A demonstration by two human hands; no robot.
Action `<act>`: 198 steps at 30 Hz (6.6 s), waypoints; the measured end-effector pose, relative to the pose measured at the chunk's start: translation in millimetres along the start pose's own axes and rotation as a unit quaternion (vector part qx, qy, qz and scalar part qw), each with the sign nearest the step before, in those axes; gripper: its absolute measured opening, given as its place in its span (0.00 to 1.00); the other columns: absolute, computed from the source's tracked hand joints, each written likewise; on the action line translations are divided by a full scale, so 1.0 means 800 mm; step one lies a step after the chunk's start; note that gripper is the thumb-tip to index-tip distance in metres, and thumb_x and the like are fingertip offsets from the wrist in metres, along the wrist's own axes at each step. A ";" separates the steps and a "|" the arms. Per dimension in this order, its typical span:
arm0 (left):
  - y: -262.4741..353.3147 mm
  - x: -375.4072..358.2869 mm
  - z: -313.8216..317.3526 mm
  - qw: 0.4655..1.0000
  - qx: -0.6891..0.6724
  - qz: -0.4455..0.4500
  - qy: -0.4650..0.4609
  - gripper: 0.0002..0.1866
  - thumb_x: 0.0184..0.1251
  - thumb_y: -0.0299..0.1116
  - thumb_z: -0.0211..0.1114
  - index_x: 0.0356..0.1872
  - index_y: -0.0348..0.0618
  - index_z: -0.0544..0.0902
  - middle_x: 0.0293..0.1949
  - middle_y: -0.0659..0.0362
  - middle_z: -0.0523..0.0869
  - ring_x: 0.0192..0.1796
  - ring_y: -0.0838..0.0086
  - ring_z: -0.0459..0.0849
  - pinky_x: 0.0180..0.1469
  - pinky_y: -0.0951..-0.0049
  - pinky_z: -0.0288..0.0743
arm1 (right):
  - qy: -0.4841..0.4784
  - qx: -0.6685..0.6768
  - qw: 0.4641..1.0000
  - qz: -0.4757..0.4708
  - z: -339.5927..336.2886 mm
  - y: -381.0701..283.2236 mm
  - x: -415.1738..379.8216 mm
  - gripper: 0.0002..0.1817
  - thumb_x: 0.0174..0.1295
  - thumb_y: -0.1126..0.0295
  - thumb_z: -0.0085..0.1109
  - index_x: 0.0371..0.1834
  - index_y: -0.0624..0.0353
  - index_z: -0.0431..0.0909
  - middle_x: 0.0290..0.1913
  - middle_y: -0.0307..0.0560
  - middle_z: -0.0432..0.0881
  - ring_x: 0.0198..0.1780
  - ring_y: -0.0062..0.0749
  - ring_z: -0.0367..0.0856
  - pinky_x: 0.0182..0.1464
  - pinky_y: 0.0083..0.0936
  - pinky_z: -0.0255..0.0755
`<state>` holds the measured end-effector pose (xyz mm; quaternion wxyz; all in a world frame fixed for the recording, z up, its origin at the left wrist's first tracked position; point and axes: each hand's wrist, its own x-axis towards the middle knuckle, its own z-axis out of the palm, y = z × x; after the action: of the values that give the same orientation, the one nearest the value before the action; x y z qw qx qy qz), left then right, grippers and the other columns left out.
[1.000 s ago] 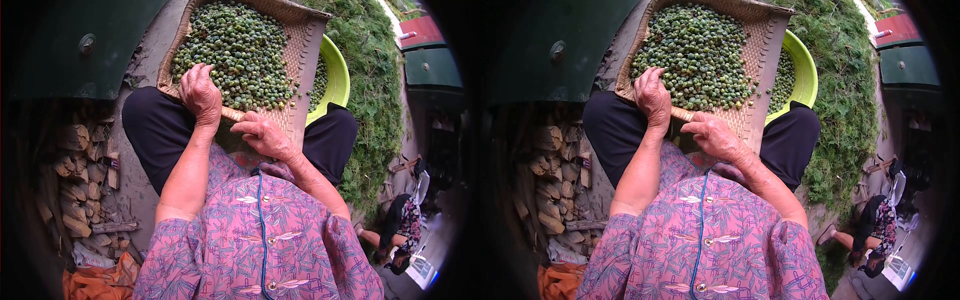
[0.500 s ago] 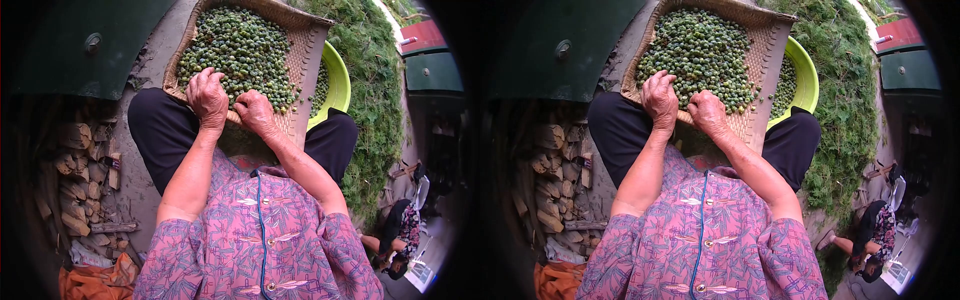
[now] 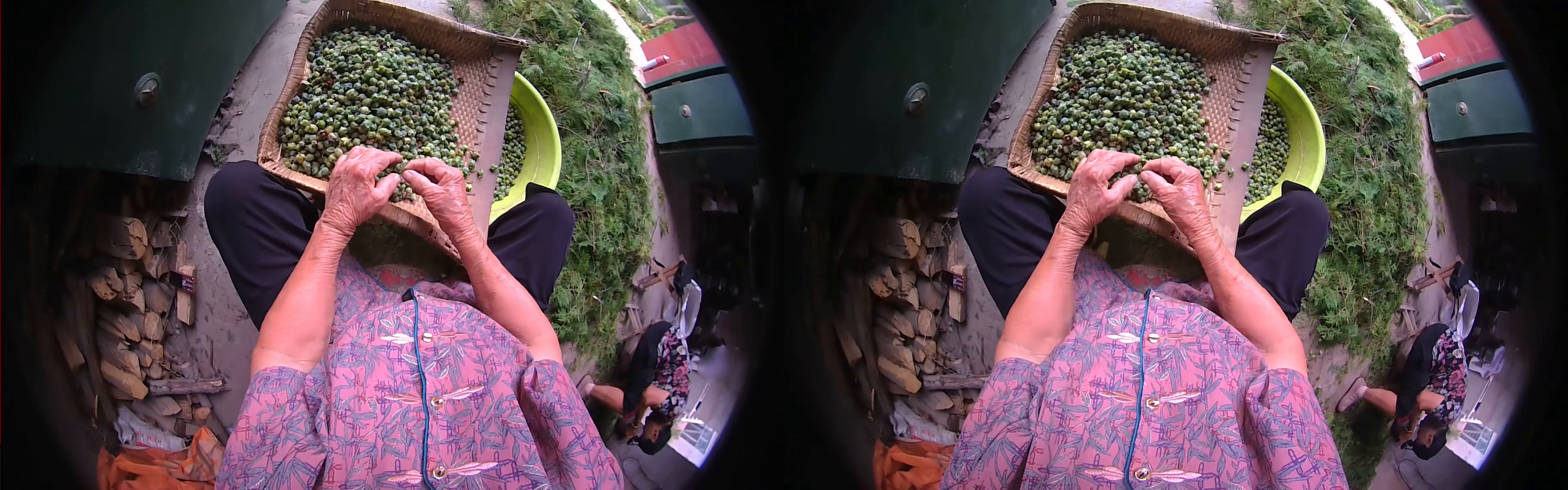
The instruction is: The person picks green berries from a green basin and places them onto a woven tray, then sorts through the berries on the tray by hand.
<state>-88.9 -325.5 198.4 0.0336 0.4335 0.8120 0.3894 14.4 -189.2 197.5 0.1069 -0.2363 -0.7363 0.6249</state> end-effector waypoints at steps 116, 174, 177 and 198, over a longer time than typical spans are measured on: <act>0.005 0.007 0.007 0.974 0.208 0.023 0.083 0.19 0.52 0.43 0.70 0.44 0.47 0.82 0.52 0.57 0.78 0.58 0.62 0.72 0.60 0.58 0.63 | 0.069 -0.004 0.997 0.046 -0.014 0.045 0.034 0.09 0.55 0.67 0.62 0.32 0.63 0.81 0.29 0.44 0.80 0.33 0.26 0.77 0.38 0.26 0.72; 0.000 0.006 0.011 0.980 0.189 0.041 0.038 0.16 0.50 0.34 0.70 0.43 0.47 0.84 0.47 0.59 0.82 0.53 0.64 0.76 0.57 0.60 0.66 | 0.099 -0.492 0.865 -0.030 -0.074 0.079 0.025 0.12 0.56 0.78 0.50 0.43 0.54 0.72 0.40 0.55 0.74 0.42 0.52 0.78 0.43 0.44 0.74; 0.001 0.006 0.011 0.981 0.186 0.038 0.039 0.16 0.50 0.34 0.70 0.42 0.47 0.84 0.46 0.59 0.82 0.53 0.63 0.76 0.57 0.60 0.67 | 0.178 -0.491 0.852 0.024 -0.103 0.084 0.042 0.10 0.56 0.75 0.51 0.42 0.55 0.72 0.38 0.56 0.74 0.40 0.53 0.79 0.40 0.46 0.74; -0.002 0.006 0.014 0.983 0.177 0.029 0.043 0.13 0.52 0.34 0.68 0.40 0.45 0.82 0.45 0.60 0.80 0.53 0.64 0.75 0.57 0.61 0.66 | 0.201 -0.471 0.859 0.009 -0.113 0.090 0.093 0.07 0.54 0.71 0.57 0.33 0.50 0.84 0.38 0.48 0.74 0.44 0.43 0.77 0.45 0.37 0.73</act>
<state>-88.4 -315.7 191.1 -0.0903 0.4390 0.8557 0.2584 6.1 -66.9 135.1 0.1226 -0.3852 -0.9034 0.1433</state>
